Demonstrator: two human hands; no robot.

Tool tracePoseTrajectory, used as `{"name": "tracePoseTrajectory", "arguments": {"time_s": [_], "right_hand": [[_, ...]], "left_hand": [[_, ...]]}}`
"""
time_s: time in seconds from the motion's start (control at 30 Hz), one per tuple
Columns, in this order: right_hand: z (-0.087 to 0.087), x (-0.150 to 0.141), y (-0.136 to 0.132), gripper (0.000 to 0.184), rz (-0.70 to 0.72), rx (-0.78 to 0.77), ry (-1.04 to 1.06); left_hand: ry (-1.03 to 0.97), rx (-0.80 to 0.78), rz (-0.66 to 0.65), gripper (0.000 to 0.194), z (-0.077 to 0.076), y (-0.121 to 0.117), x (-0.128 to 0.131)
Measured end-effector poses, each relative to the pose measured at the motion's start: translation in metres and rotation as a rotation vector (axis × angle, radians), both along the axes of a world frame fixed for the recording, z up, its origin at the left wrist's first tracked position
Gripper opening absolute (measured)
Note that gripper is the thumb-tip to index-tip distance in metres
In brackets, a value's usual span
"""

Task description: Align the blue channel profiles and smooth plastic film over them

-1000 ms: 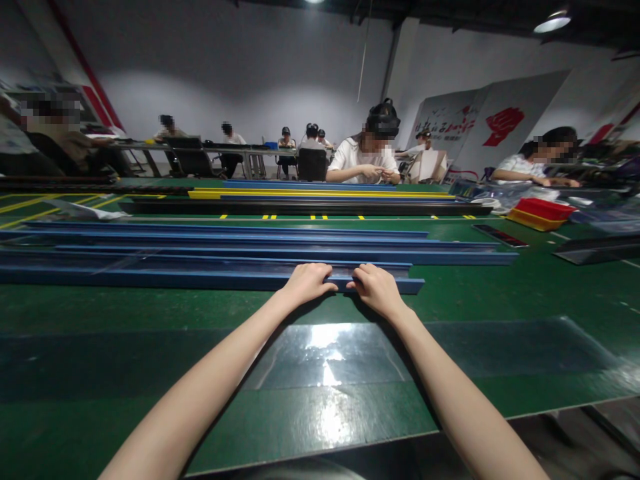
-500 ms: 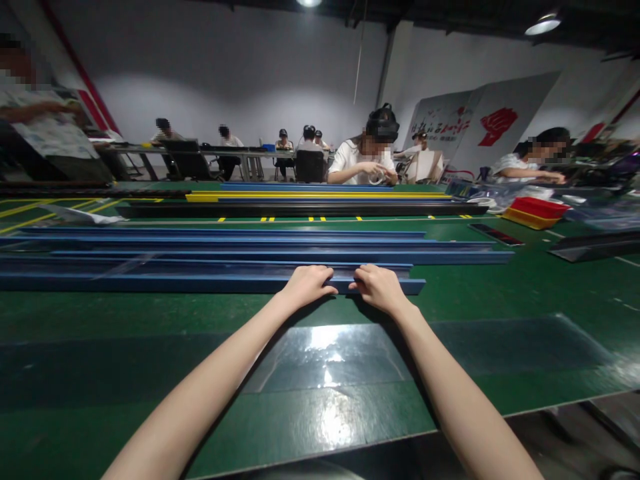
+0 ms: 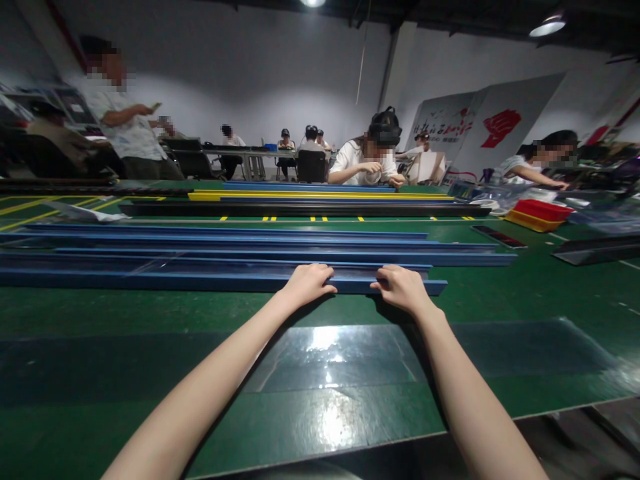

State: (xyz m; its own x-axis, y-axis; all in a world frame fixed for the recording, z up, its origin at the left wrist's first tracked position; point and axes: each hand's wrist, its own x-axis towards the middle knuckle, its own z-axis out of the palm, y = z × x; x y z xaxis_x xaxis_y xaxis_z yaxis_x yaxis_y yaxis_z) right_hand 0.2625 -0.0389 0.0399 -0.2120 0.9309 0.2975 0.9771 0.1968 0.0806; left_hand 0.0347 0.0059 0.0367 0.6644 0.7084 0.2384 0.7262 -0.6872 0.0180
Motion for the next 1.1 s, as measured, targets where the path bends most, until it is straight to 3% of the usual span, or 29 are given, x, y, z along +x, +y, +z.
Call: {"name": "tracePoseTrajectory", "arguments": {"time_s": [0.33, 0.57, 0.73, 1.1], "right_hand": [[0.001, -0.006, -0.004, 0.025, 0.022, 0.011, -0.042], [-0.008, -0.022, 0.000, 0.033, 0.115, 0.066, -0.045], [-0.011, -0.034, 0.004, 0.028, 0.161, 0.114, -0.023], [-0.012, -0.029, 0.008, 0.028, 0.192, 0.129, 0.008]], "left_hand": [[0.005, 0.007, 0.000, 0.025, -0.001, -0.002, 0.000], [0.014, 0.021, 0.005, 0.025, -0.003, -0.001, 0.000], [0.010, 0.033, -0.001, 0.026, -0.004, -0.001, 0.001], [0.031, 0.090, -0.016, 0.029, -0.004, 0.000, 0.002]]}}
